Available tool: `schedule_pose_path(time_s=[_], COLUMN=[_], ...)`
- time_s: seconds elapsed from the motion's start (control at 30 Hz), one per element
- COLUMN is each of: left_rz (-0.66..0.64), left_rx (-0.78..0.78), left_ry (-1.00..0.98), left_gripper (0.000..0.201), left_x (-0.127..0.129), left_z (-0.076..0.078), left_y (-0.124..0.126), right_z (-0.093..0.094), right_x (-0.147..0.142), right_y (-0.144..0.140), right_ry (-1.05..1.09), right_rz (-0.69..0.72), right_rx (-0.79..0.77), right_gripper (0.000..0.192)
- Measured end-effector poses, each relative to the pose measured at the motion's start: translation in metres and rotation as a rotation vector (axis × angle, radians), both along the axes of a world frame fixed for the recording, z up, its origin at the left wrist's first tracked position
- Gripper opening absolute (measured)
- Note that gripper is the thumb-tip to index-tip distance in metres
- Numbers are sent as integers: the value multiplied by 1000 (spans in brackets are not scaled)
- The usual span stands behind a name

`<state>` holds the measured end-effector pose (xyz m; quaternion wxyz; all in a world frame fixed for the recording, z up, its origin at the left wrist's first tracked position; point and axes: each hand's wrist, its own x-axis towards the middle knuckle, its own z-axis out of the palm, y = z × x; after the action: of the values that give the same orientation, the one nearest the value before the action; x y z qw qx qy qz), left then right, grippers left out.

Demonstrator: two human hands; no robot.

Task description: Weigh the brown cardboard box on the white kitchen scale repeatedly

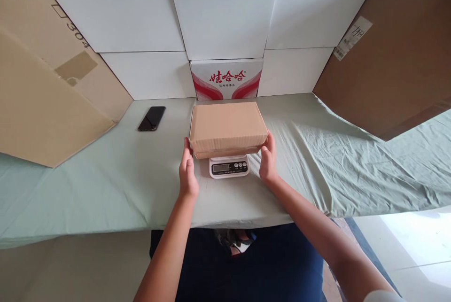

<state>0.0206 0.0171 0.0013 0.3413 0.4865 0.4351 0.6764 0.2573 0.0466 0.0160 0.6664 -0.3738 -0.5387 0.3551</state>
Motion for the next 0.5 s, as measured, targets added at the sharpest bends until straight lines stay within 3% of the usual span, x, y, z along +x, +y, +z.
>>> schedule_pose_path(time_s=[0.17, 0.3, 0.5], left_rz=[-41, -69, -8], left_rx=[11, 76, 47], left_ry=[64, 71, 157], left_gripper=[72, 68, 63], left_x=[6, 5, -4], left_z=[-3, 9, 38], left_y=[1, 12, 79], right_z=[6, 18, 32], right_x=[-8, -9, -14], right_y=[-7, 5, 73], right_ry=[-74, -77, -77], right_rz=[1, -50, -65], right_rx=[-1, 10, 79], right_gripper=[44, 43, 47])
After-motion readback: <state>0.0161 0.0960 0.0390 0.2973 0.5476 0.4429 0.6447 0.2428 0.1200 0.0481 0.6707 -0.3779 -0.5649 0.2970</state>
